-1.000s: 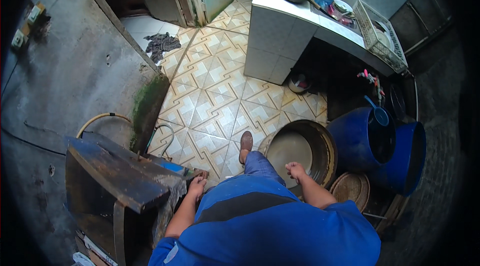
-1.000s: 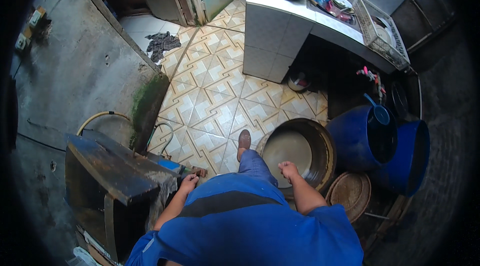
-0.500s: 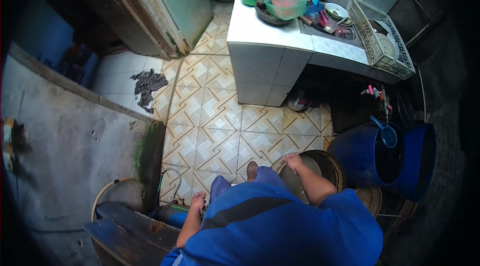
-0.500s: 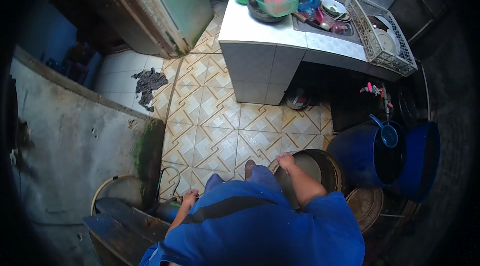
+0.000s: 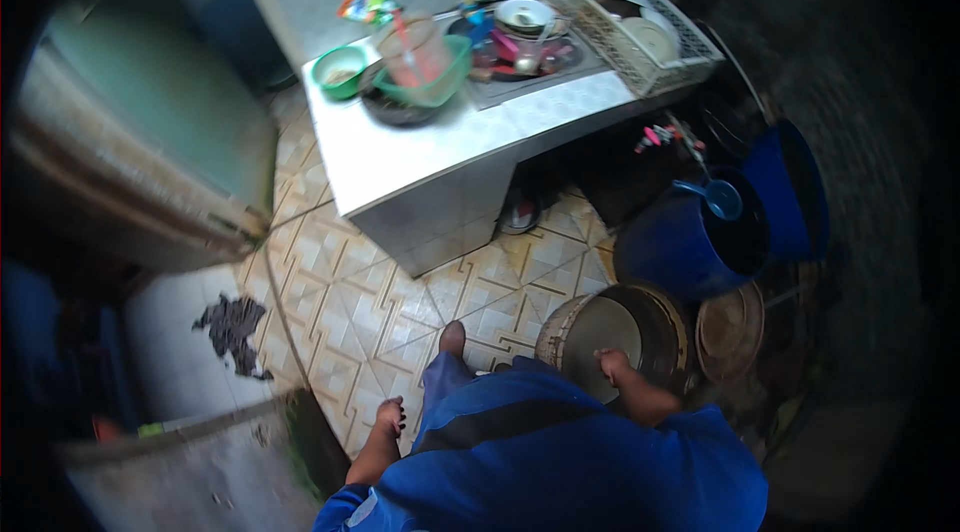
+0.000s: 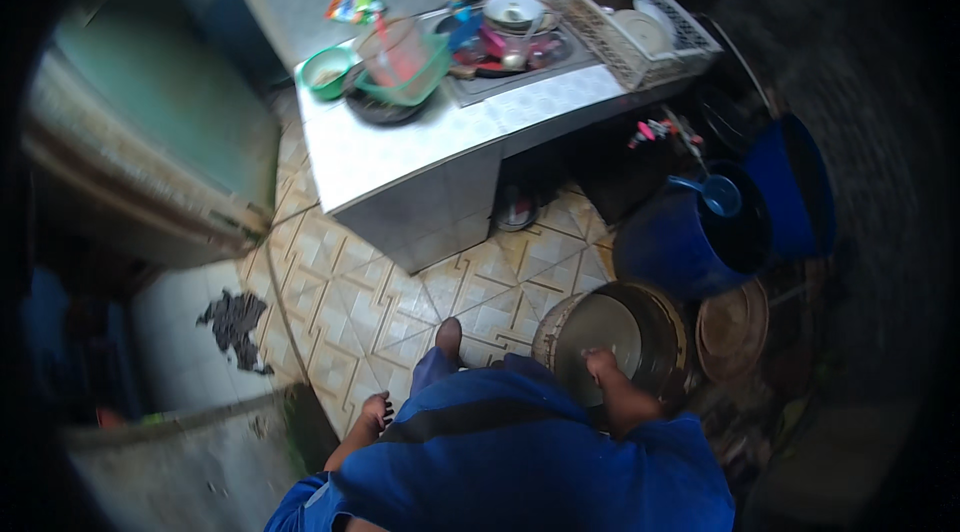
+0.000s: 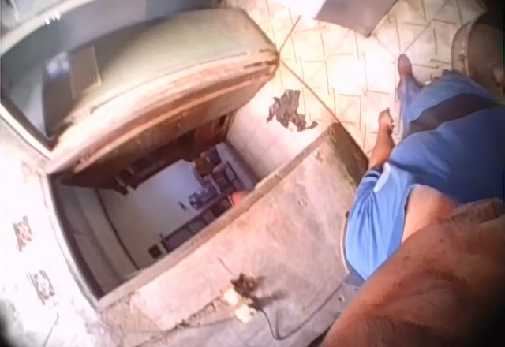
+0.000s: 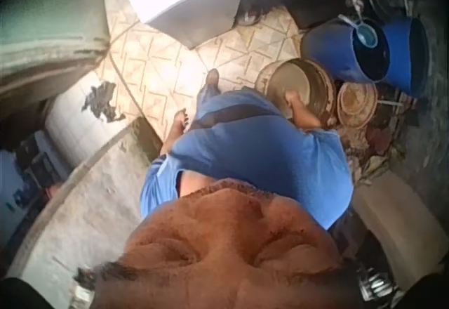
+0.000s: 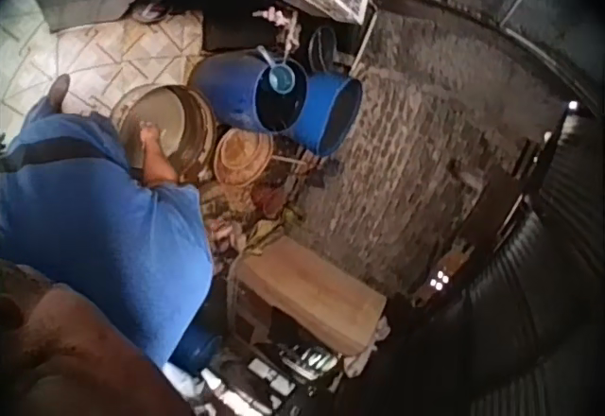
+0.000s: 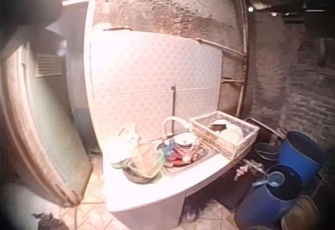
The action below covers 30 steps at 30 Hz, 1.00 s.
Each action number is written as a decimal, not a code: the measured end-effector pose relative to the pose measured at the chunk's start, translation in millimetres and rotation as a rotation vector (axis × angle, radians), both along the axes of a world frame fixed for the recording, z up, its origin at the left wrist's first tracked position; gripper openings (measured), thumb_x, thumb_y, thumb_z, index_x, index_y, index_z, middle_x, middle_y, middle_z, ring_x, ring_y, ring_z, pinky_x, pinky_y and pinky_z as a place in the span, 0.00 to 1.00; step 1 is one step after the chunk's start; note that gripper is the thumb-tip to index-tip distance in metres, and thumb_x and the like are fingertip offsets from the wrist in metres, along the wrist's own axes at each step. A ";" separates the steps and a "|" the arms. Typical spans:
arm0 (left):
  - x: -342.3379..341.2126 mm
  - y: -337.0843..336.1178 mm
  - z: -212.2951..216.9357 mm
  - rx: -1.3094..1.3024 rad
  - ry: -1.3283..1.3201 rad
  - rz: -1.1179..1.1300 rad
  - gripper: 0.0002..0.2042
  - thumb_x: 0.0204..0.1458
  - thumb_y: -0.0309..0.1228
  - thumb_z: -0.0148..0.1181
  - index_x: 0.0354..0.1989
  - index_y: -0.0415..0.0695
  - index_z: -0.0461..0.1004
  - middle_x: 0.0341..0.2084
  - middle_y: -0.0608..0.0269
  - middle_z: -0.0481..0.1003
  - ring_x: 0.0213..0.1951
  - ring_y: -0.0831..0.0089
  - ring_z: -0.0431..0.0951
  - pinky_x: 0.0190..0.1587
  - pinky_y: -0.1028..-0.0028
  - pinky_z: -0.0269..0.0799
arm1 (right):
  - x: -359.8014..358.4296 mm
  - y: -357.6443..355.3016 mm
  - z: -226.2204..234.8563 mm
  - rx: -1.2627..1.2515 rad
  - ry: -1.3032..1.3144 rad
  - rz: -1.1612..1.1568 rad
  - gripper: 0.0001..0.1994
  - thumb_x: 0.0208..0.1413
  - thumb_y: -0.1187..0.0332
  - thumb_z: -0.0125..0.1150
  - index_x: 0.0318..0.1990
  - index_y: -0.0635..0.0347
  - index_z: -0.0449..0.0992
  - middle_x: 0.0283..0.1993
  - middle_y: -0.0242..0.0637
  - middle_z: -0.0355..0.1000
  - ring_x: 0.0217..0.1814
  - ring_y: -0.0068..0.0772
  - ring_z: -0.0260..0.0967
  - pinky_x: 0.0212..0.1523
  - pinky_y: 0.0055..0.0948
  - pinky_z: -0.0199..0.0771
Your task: The person positions bricks around a ground-level burner, uses a lighter to ignite a small wick, lights the burner, and pours water from a bucket into a large metal container.
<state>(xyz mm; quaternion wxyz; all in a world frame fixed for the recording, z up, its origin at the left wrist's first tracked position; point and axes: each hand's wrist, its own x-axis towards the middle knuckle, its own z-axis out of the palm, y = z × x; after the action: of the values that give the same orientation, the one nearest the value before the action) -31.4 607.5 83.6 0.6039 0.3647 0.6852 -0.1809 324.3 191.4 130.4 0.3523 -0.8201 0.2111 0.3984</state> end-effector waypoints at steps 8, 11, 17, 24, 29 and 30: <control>168.2 151.1 26.0 0.135 -0.204 -0.337 0.16 0.51 0.44 0.54 0.46 0.53 0.65 0.40 0.63 0.69 0.40 0.64 0.68 0.37 0.62 0.62 | -95.7 -0.2 15.2 -0.065 -0.087 -0.342 0.13 0.53 0.61 0.59 0.38 0.62 0.74 0.26 0.34 0.70 0.23 0.27 0.64 0.22 0.28 0.64; 204.5 169.5 13.3 0.082 -0.156 -0.507 0.21 0.51 0.44 0.52 0.52 0.51 0.61 0.49 0.58 0.67 0.48 0.58 0.67 0.44 0.57 0.62 | -108.1 38.8 51.2 -0.008 -0.114 -0.314 0.16 0.48 0.57 0.62 0.38 0.60 0.76 0.31 0.39 0.75 0.37 0.34 0.72 0.41 0.33 0.69; 271.9 103.1 30.4 -0.036 -0.255 -0.952 0.23 0.54 0.43 0.47 0.57 0.50 0.58 0.51 0.56 0.66 0.49 0.58 0.67 0.45 0.55 0.62 | -155.3 6.3 9.8 -0.142 -0.183 -0.193 0.17 0.44 0.53 0.59 0.30 0.58 0.78 0.34 0.45 0.74 0.36 0.44 0.72 0.38 0.38 0.69; 340.5 0.2 71.3 -0.014 -0.310 -1.343 0.18 0.53 0.36 0.54 0.51 0.48 0.64 0.36 0.59 0.75 0.33 0.63 0.76 0.38 0.62 0.67 | -230.0 -49.9 -17.7 -0.340 -0.212 -0.133 0.16 0.46 0.54 0.56 0.29 0.59 0.77 0.34 0.47 0.74 0.39 0.46 0.71 0.39 0.41 0.69; 382.5 -3.1 46.3 -0.041 -0.533 -1.515 0.15 0.54 0.32 0.54 0.49 0.45 0.65 0.36 0.61 0.74 0.29 0.65 0.77 0.32 0.67 0.68 | -263.5 -78.3 -20.8 -0.184 -0.076 -0.436 0.12 0.50 0.60 0.51 0.29 0.59 0.75 0.32 0.47 0.72 0.38 0.46 0.71 0.38 0.42 0.70; 382.8 -55.4 78.8 -0.035 -0.304 -1.279 0.17 0.54 0.33 0.53 0.51 0.42 0.63 0.39 0.57 0.73 0.29 0.61 0.78 0.32 0.67 0.71 | -284.3 -80.3 -31.5 -0.266 -0.090 -0.425 0.12 0.50 0.60 0.50 0.30 0.59 0.75 0.31 0.46 0.71 0.38 0.46 0.71 0.37 0.42 0.71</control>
<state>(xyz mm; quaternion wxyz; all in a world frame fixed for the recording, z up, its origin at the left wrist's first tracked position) 351.4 552.1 162.4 0.4732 0.7119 0.2372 -0.4616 40.0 111.1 98.9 0.3261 -0.8133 0.4137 0.2473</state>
